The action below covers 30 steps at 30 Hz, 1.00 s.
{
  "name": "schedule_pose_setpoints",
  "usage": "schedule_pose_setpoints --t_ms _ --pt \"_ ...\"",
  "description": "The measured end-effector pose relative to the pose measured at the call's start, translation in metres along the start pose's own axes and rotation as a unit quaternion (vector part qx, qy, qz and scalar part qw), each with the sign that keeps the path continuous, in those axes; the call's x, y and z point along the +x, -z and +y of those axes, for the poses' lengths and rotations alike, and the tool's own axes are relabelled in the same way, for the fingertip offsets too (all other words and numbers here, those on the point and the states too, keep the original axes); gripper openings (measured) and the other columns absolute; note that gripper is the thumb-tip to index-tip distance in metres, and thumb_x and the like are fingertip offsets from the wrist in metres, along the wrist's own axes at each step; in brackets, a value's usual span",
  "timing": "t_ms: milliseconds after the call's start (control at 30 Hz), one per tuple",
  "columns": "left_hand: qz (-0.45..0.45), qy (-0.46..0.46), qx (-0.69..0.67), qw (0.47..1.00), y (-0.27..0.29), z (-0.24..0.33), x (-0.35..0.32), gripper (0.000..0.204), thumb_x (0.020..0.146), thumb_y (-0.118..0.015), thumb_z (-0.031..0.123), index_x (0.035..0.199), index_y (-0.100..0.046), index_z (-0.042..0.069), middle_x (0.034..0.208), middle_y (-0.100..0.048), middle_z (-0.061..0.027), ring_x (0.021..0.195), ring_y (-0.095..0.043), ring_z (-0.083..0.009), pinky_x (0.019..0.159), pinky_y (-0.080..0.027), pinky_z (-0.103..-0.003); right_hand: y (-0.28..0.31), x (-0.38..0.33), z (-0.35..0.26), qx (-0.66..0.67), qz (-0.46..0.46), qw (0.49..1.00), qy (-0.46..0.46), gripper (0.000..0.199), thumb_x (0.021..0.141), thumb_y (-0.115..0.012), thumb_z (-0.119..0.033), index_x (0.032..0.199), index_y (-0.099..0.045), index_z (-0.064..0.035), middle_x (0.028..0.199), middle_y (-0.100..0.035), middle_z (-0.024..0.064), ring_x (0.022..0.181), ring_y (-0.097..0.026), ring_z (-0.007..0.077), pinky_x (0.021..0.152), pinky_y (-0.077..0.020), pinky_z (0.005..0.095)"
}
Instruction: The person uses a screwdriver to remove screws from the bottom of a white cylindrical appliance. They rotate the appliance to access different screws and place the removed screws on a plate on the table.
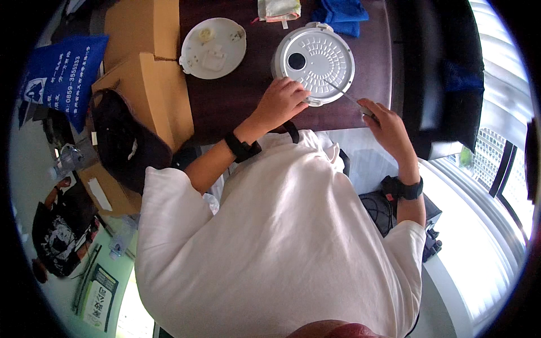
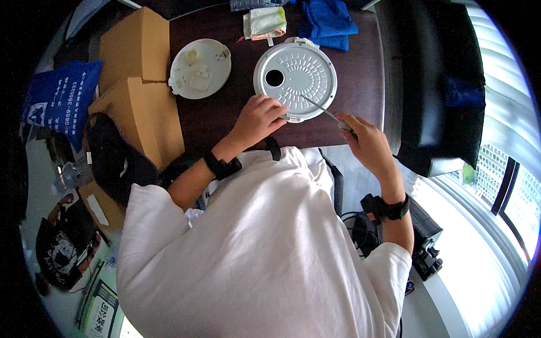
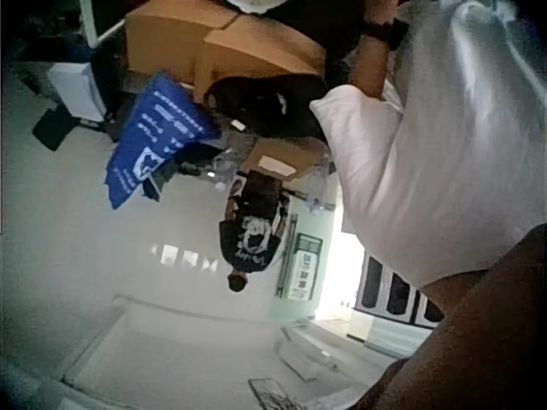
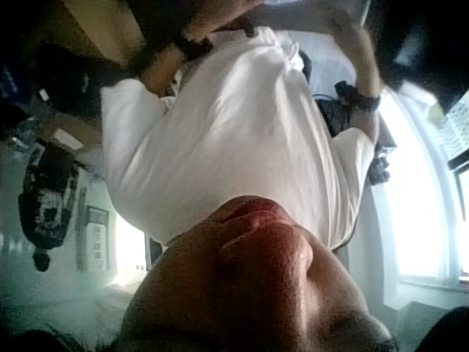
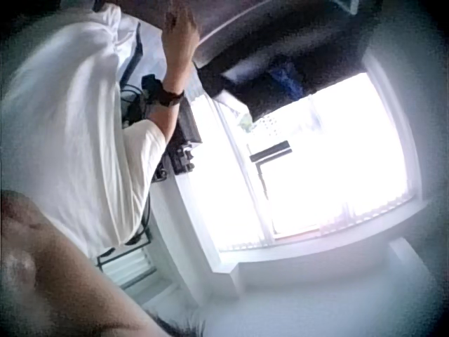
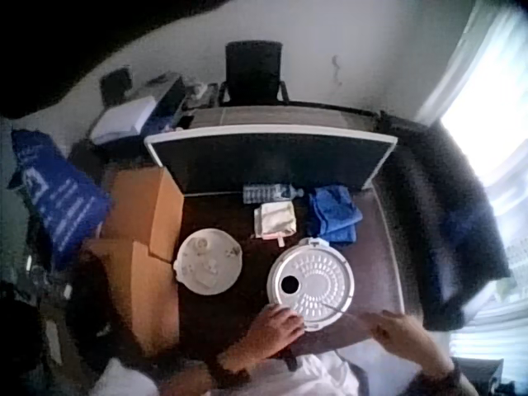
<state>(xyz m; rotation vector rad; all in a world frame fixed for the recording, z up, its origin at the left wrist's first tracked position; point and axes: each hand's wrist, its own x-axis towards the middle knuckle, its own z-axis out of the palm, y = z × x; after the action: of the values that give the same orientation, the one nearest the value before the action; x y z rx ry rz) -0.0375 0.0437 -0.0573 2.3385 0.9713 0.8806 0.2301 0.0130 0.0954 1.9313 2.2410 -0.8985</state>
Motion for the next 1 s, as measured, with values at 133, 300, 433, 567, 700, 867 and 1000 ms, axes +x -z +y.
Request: schedule_pose_setpoints --t_ms 133,300,433,567,700,867,1000 --pt "-0.018 -0.03 0.012 0.999 -0.004 -0.003 0.009 0.013 0.079 -0.075 0.019 0.089 -0.068 0.013 0.086 -0.058 0.0019 0.083 -0.057 -0.018 0.077 -0.043 -0.036 -0.014 -0.005 0.008 0.031 -0.003 0.999 -0.005 0.033 0.092 -0.061 -0.01 0.125 -0.06 -0.0127 0.104 -0.069 0.0126 0.086 -0.069 0.0292 0.073 -0.0547 0.0393" --pt "-0.013 -0.032 -0.009 0.999 -0.004 -0.004 0.013 0.007 0.079 -0.075 0.019 0.081 -0.07 0.014 0.081 -0.059 0.0028 0.079 -0.056 -0.0174 0.075 -0.042 -0.036 -0.021 -0.008 0.007 0.081 0.005 0.997 -0.018 0.031 0.092 -0.061 -0.01 0.123 -0.061 -0.0113 0.104 -0.069 0.0137 0.088 -0.069 0.031 0.074 -0.0542 0.0397" --pt "0.013 -0.015 -0.014 1.0 -0.007 -0.004 0.01 0.008 0.079 -0.075 0.021 0.08 -0.072 0.014 0.083 -0.061 0.0044 0.079 -0.055 -0.0171 0.076 -0.04 -0.036 -0.025 -0.008 0.012 0.089 0.018 0.996 -0.009 0.031 0.092 -0.061 -0.011 0.124 -0.061 -0.0114 0.103 -0.07 0.0134 0.087 -0.069 0.0307 0.073 -0.0542 0.0397" --pt "0.031 0.011 -0.022 0.999 -0.011 -0.001 0.006 0.008 0.078 -0.077 0.022 0.081 -0.073 0.015 0.085 -0.061 0.0067 0.08 -0.053 -0.016 0.077 -0.038 -0.036 -0.03 -0.005 0.011 0.076 0.031 0.996 -0.028 0.032 0.092 -0.062 -0.013 0.124 -0.061 -0.0113 0.103 -0.07 0.0137 0.086 -0.069 0.0315 0.073 -0.0541 0.0401" --pt "0.053 0.017 -0.027 0.998 -0.015 -0.002 0.004 0.01 0.077 -0.078 0.023 0.081 -0.073 0.016 0.086 -0.061 0.0074 0.082 -0.053 -0.0156 0.077 -0.038 -0.036 -0.026 0.001 0.005 0.082 0.014 0.995 -0.059 0.032 0.091 -0.061 -0.013 0.123 -0.061 -0.011 0.104 -0.07 0.0143 0.087 -0.07 0.0314 0.074 -0.0542 0.0405" --pt "0.026 0.039 -0.011 0.999 -0.022 -0.005 0.001 0.018 0.076 -0.079 0.027 0.083 -0.067 0.015 0.089 -0.06 0.0057 0.084 -0.053 -0.0172 0.079 -0.037 -0.037 -0.034 0.005 0.011 0.087 0.028 0.995 -0.043 0.032 0.092 -0.06 -0.014 0.123 -0.062 -0.011 0.105 -0.07 0.0142 0.087 -0.07 0.0301 0.075 -0.0545 0.0408" --pt "0.028 0.029 -0.01 0.999 -0.018 -0.004 0.002 0.02 0.077 -0.079 0.026 0.084 -0.064 0.015 0.09 -0.058 0.0044 0.087 -0.053 -0.0177 0.079 -0.037 -0.037 -0.035 0.005 0.01 0.089 0.02 0.994 -0.056 0.031 0.092 -0.06 -0.014 0.123 -0.062 -0.0105 0.104 -0.07 0.0147 0.087 -0.07 0.0306 0.076 -0.0547 0.041"
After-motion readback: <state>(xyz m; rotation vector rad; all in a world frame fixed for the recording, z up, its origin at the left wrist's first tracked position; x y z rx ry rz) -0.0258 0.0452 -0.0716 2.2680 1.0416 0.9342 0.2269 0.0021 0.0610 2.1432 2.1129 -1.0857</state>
